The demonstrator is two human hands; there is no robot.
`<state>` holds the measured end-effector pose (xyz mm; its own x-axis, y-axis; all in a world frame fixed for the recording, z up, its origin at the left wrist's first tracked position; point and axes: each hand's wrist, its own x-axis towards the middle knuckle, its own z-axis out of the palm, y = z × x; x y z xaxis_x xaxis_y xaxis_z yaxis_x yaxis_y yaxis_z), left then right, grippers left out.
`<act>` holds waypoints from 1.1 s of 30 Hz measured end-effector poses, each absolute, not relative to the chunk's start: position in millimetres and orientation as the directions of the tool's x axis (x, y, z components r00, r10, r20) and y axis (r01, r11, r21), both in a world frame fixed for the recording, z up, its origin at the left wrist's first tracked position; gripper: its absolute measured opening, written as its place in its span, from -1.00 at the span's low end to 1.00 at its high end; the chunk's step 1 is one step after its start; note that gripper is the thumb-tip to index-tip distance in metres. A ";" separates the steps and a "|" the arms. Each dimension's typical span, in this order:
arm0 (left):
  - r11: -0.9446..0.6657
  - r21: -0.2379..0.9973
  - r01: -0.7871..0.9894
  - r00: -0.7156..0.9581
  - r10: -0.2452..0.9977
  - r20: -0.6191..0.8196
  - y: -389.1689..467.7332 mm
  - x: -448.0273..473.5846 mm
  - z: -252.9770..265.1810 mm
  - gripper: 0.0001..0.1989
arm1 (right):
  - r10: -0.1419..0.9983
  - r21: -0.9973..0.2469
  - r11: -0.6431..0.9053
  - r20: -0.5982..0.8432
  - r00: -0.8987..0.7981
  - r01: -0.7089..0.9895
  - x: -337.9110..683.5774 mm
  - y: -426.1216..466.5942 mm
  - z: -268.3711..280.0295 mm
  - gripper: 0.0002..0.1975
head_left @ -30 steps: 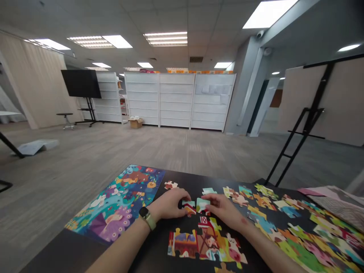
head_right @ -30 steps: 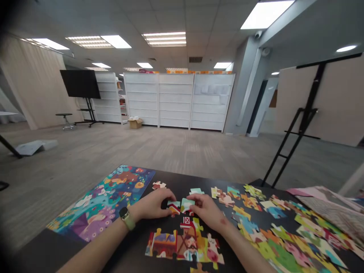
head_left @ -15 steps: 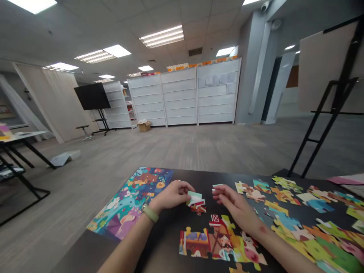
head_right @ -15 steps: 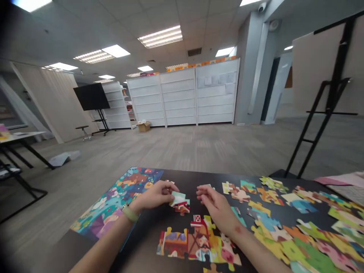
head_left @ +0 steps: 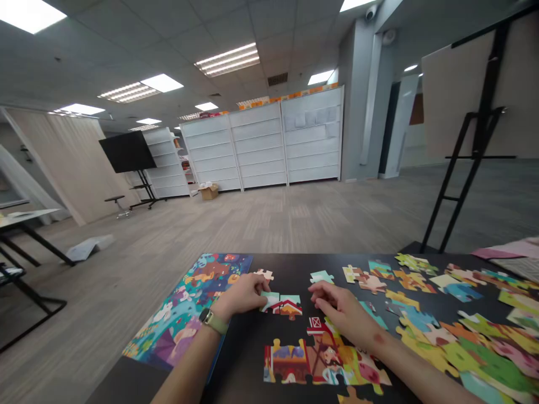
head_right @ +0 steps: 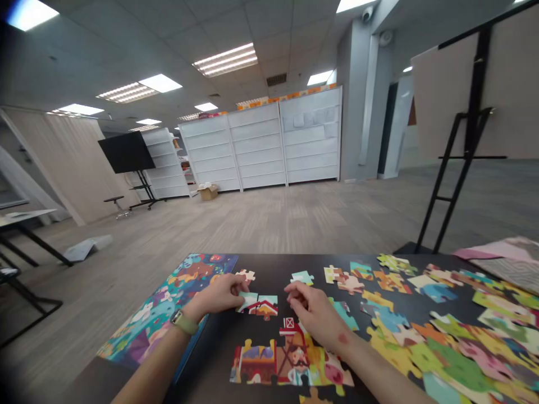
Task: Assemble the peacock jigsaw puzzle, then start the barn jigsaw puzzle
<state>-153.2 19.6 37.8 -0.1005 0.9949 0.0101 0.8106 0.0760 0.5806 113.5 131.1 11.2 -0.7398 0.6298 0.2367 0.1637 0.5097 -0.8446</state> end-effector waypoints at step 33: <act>-0.056 0.378 0.924 0.036 0.997 0.062 25.1 -117.2 18.3 -0.72 | 0.475 -0.514 0.827 0.420 -0.774 0.228 118.6 116.4 19.3 -0.71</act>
